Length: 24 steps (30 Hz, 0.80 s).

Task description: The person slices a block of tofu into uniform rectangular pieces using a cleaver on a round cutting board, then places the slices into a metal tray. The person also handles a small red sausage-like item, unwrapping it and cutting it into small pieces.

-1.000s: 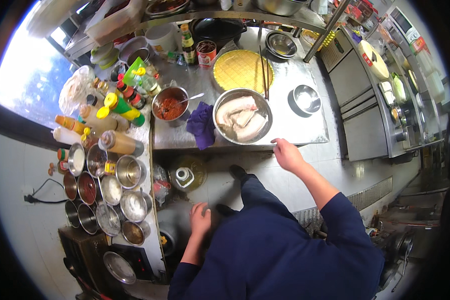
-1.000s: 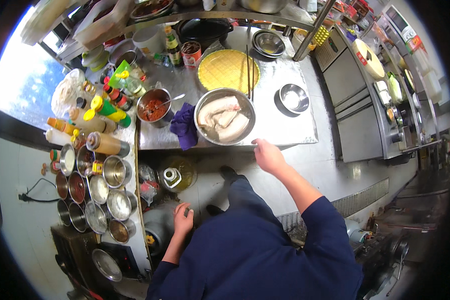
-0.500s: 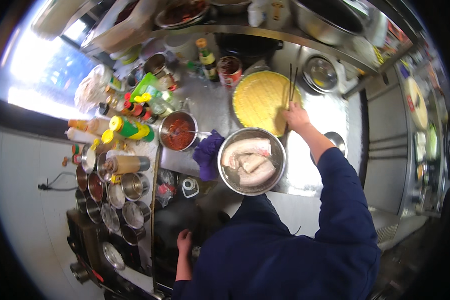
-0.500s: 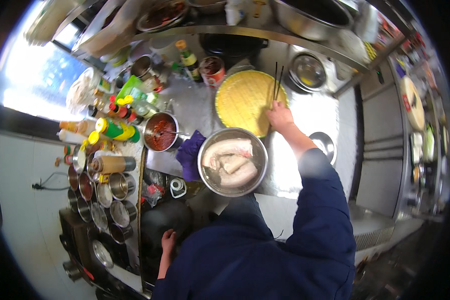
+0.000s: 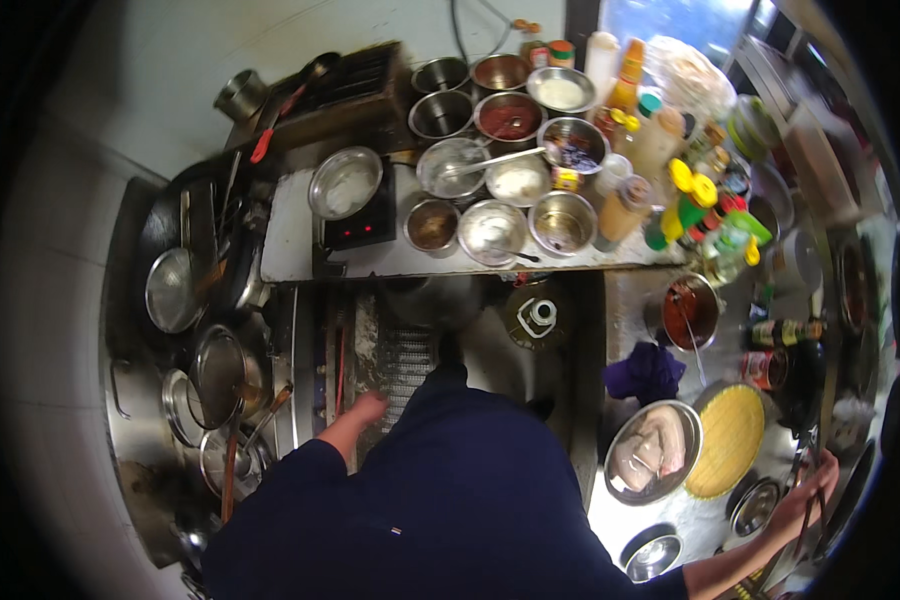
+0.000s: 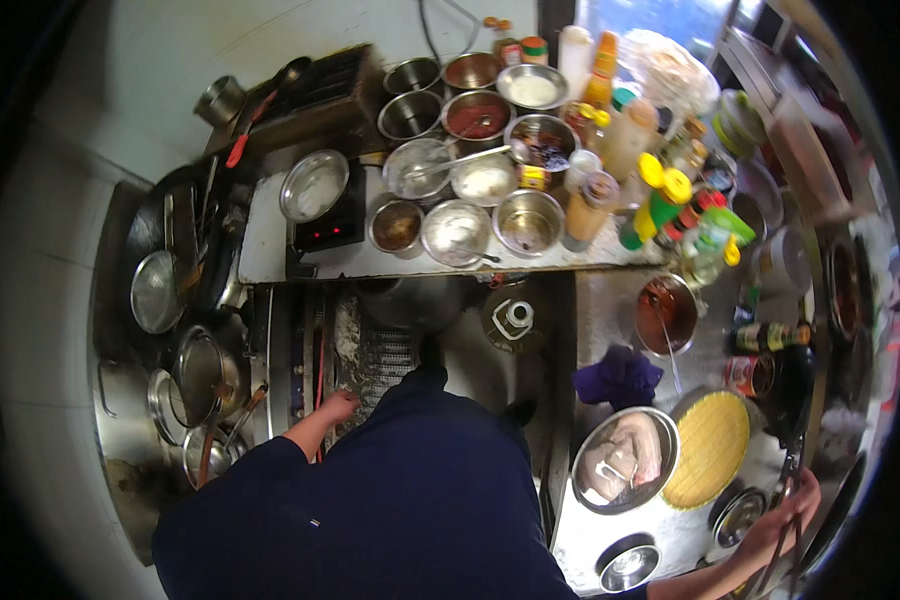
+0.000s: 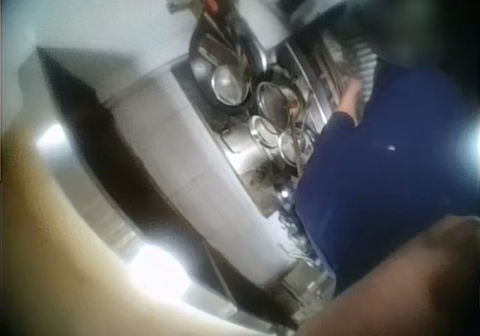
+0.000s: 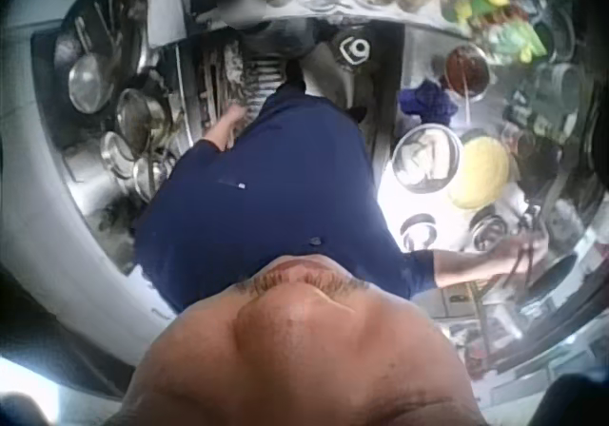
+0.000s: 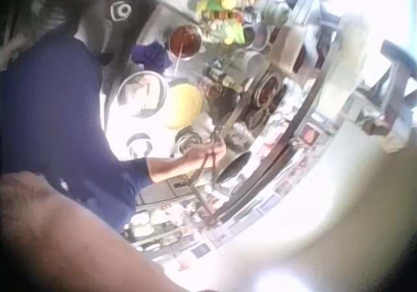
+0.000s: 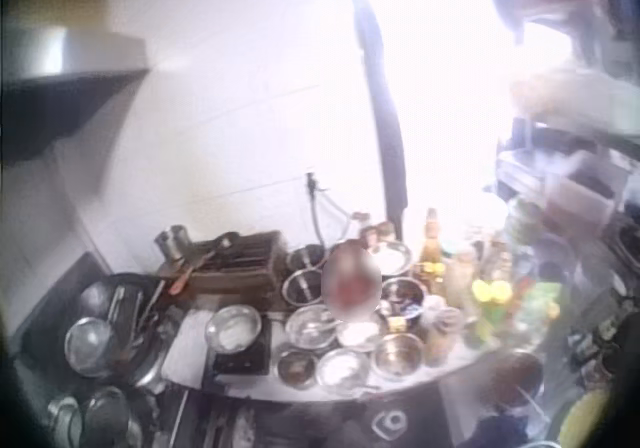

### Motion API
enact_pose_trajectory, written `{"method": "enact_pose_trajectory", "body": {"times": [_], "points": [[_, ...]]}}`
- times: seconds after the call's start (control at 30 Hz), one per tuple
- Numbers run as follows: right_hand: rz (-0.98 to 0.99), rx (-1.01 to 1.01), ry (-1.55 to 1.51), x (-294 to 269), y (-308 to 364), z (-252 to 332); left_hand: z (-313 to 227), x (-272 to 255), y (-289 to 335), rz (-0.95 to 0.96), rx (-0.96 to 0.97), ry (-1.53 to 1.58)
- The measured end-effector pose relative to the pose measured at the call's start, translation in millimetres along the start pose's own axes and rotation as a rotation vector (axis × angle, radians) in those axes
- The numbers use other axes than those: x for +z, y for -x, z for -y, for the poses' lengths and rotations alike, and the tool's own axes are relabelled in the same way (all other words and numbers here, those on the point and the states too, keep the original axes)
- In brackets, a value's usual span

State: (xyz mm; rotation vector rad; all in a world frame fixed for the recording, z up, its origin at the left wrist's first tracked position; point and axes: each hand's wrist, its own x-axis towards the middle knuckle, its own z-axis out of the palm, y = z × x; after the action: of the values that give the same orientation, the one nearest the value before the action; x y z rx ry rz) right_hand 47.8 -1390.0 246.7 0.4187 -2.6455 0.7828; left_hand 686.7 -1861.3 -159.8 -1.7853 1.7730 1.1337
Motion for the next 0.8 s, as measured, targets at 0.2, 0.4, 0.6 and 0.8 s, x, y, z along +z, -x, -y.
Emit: {"method": "enact_pose_trajectory", "body": {"times": [0.2,0.4,0.6,0.8], "points": [[0.301,-0.283,-0.933,67,31,265,5,0,-78,-0.097,0.069,0.188],[0.863,-0.213,-0.971,222,113,508,41,-26,-126,-0.153,-0.014,0.660],[1.077,-0.297,-0.835,309,147,624,90,-10,-107,-0.215,-0.280,0.784],[1.194,-0.156,-0.762,344,152,634,131,33,-81,-0.285,-0.345,0.694]]}}
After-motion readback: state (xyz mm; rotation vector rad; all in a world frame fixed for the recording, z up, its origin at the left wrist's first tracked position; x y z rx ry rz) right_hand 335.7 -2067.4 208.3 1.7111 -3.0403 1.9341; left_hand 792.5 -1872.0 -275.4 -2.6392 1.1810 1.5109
